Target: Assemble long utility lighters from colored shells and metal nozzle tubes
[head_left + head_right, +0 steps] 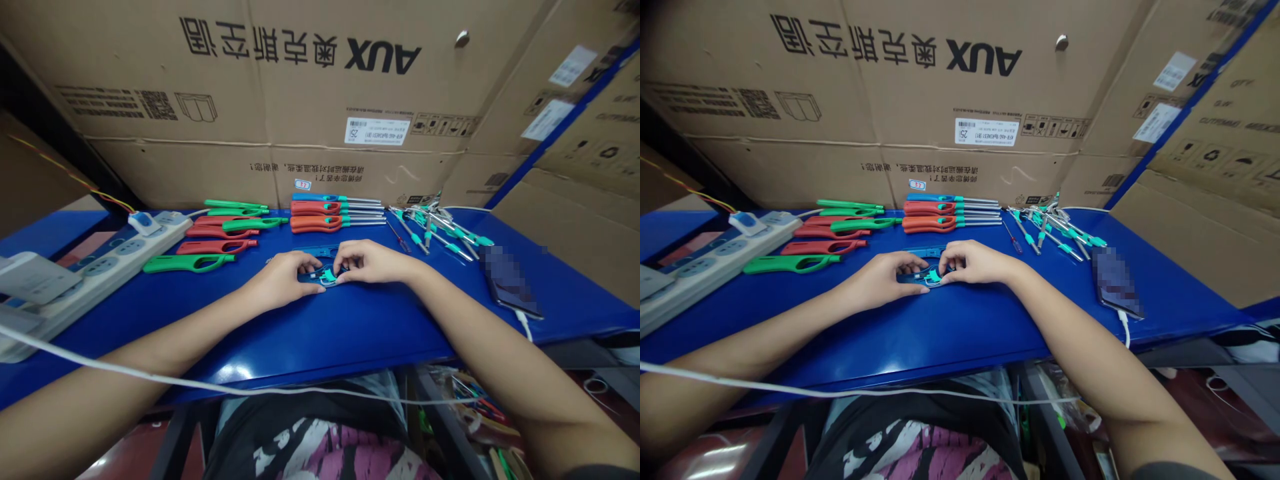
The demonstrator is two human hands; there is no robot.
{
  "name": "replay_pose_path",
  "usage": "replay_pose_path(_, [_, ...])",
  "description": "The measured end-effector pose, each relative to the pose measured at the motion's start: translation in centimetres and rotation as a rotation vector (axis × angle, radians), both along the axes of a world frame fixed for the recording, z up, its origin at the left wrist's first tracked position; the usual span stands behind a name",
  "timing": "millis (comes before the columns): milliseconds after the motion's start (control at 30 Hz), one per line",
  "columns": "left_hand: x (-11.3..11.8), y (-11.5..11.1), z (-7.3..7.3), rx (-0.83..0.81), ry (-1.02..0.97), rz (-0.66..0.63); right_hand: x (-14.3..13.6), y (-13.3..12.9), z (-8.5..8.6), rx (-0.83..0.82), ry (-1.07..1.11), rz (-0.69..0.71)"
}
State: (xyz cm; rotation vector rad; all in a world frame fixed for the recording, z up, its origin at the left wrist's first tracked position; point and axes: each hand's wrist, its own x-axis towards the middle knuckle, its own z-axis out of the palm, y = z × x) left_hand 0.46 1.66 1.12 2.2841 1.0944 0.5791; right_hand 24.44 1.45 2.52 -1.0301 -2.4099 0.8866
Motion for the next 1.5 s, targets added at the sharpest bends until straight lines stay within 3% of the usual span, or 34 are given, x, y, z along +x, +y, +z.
replay_pose_path(167, [-0.1, -0.2, 0.0, -0.021, -0.021, -0.021, -0.1, -0.1, 0.0, -0.117, 0.040, -0.051])
replay_pose_path(367, [0.3, -0.5, 0.2, -0.108, -0.082, -0.017, -0.2, -0.1, -0.1, -0.067, 0.026, -0.037])
replay_pose_path(567, [0.6, -0.7, 0.0, -0.062, -0.076, -0.015, -0.4, -0.5, 0.5, -0.036, 0.011, -0.016])
replay_pose_path(800, [0.6, -0.6, -0.1, -0.023, -0.070, -0.013, 1.8, -0.2, 1.7, 0.098, -0.130, 0.020])
replay_pose_path(967, [0.6, -0.6, -0.1, 0.023, -0.080, -0.013, 2.4, 0.2, 1.4, 0.034, -0.208, 0.030])
replay_pose_path(1500, [-0.3, 0.0, 0.6, -0.056, -0.029, -0.032, 2.6, 0.3, 1.3, -0.013, -0.269, -0.050])
